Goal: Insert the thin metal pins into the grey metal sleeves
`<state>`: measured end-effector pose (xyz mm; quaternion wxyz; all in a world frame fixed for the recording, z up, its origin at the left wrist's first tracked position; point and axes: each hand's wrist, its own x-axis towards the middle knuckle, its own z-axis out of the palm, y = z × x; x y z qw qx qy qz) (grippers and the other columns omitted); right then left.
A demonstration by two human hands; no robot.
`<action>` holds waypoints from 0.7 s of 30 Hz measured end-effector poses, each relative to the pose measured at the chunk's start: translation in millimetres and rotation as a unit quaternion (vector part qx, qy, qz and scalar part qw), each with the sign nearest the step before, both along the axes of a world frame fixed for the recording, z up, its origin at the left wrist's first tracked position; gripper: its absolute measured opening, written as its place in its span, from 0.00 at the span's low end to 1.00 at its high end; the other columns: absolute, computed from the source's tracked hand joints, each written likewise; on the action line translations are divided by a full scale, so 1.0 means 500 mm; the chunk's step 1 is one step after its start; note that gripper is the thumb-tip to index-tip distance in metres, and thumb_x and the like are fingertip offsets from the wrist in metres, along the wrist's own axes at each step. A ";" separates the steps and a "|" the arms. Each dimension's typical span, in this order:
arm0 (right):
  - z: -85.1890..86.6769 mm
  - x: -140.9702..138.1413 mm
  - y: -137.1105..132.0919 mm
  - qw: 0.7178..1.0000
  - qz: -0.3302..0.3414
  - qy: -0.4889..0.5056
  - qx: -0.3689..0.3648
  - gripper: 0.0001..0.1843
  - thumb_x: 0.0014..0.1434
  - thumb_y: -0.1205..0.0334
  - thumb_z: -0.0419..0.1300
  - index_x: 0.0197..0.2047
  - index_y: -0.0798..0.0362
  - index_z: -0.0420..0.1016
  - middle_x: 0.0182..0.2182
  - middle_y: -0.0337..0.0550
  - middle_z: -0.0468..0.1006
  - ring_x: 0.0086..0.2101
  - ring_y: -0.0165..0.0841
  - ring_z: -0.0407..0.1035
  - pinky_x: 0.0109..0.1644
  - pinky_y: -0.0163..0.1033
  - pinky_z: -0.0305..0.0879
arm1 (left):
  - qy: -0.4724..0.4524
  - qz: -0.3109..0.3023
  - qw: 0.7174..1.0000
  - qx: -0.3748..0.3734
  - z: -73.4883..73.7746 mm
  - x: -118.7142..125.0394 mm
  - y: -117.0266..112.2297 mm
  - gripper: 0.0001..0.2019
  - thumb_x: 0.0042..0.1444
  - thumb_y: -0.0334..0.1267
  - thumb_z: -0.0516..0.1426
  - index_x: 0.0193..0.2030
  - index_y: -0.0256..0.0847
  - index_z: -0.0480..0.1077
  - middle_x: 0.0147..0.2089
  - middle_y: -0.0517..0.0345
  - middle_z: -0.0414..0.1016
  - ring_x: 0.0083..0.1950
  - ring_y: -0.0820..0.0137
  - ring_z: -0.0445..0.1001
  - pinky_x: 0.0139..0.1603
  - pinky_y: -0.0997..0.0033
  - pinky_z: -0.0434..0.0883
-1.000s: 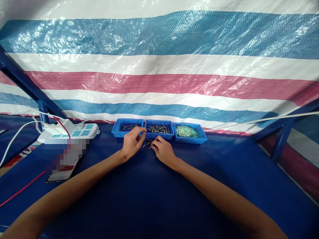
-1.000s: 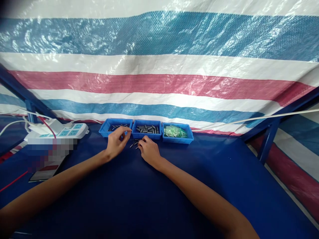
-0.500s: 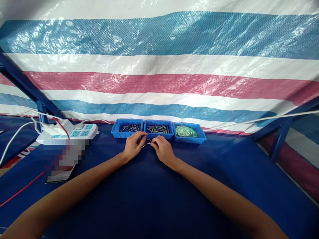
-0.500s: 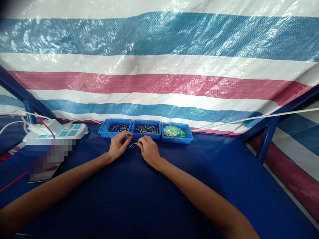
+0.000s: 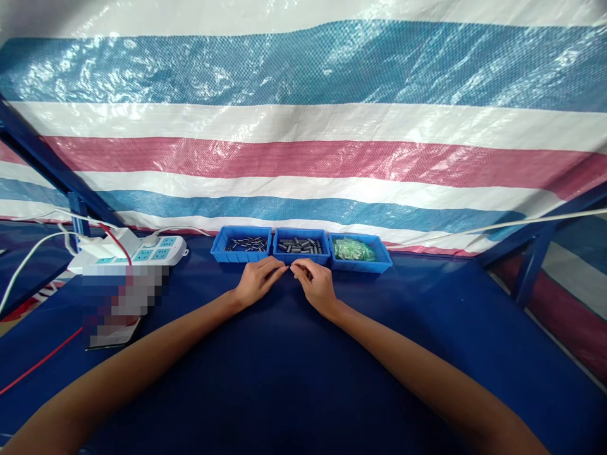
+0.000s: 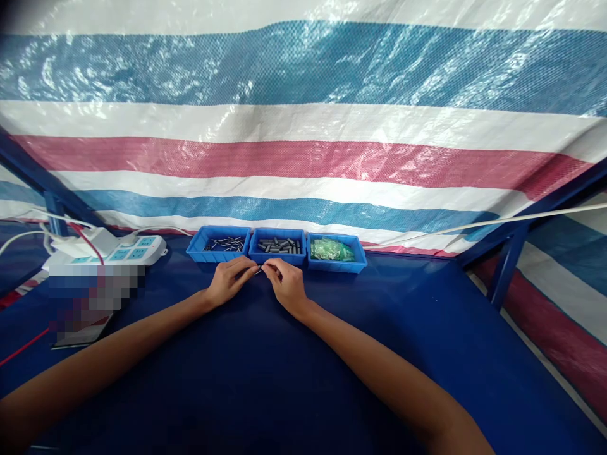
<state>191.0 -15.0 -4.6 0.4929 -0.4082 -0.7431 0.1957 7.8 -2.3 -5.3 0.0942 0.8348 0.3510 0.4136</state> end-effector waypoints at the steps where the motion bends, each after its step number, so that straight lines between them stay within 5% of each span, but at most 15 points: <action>1: 0.000 0.000 -0.001 1.000 0.005 0.008 0.008 0.10 0.63 0.58 0.53 0.37 0.54 0.73 0.27 0.40 0.75 0.26 0.29 0.68 0.31 0.33 0.62 | 0.002 0.005 1.000 -0.006 0.001 -0.001 -0.001 0.09 0.62 0.37 0.51 0.38 0.38 0.71 0.33 0.57 0.73 0.33 0.75 0.71 0.35 0.77 0.66; 14: 0.008 0.000 -0.006 0.998 0.040 0.043 0.037 0.06 0.61 0.63 0.55 0.38 0.52 0.73 0.30 0.42 0.72 0.28 0.30 0.67 0.32 0.35 0.65 | 0.017 -0.008 0.999 -0.030 0.003 -0.004 -0.001 0.14 0.64 0.38 0.48 0.28 0.37 0.65 0.24 0.62 0.61 0.25 0.78 0.61 0.28 0.76 0.58; 21: 0.005 0.001 -0.003 0.998 0.043 0.034 0.023 0.07 0.63 0.62 0.53 0.36 0.53 0.71 0.30 0.42 0.71 0.27 0.29 0.66 0.32 0.35 0.64 | 0.013 -0.016 0.999 -0.030 0.009 -0.003 -0.003 0.15 0.65 0.39 0.47 0.30 0.37 0.68 0.26 0.60 0.67 0.27 0.77 0.66 0.30 0.77 0.62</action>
